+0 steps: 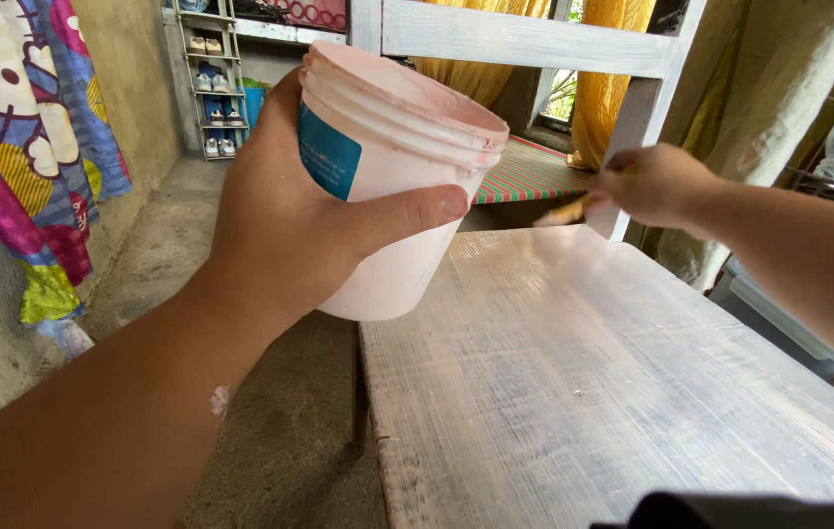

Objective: The person paints a wooden chair with light pink paint using a brush. They repeatedly dip the brush into a paint container and apply the paint to the chair's seat and frame.

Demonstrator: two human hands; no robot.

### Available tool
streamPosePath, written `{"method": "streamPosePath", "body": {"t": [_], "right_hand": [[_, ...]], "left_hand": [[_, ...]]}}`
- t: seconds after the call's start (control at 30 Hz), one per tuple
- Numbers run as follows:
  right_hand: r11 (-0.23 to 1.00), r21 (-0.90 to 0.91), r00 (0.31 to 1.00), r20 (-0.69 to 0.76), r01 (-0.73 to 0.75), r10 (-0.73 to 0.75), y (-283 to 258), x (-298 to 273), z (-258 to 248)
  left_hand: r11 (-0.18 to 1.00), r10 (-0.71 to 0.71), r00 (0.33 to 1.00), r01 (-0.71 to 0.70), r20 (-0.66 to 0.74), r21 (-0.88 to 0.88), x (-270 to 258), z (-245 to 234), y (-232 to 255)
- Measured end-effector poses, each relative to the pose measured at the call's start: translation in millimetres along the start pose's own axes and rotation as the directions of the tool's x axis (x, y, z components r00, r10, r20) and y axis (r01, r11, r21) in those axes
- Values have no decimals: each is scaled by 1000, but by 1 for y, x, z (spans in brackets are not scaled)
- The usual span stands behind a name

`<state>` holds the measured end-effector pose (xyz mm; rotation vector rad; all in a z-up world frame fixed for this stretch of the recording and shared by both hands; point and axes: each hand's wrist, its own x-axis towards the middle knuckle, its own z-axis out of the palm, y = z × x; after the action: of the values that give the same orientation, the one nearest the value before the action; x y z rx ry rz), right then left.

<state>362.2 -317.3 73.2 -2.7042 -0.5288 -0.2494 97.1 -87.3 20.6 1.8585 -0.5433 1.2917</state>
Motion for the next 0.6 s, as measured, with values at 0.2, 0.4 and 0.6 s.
{"method": "streamPosePath", "body": {"t": [0.2, 0.4, 0.6], "right_hand": [[995, -91, 999, 3, 48, -48, 6, 10, -16], [989, 142, 997, 69, -35, 26, 29, 33, 5], [999, -19, 982, 183, -46, 49, 26, 22, -45]], "left_hand": [[994, -51, 999, 52, 13, -91, 1, -3, 1], [999, -12, 1000, 12, -5, -43, 2, -2, 4], [995, -22, 1000, 22, 10, -94, -1, -7, 2]]}}
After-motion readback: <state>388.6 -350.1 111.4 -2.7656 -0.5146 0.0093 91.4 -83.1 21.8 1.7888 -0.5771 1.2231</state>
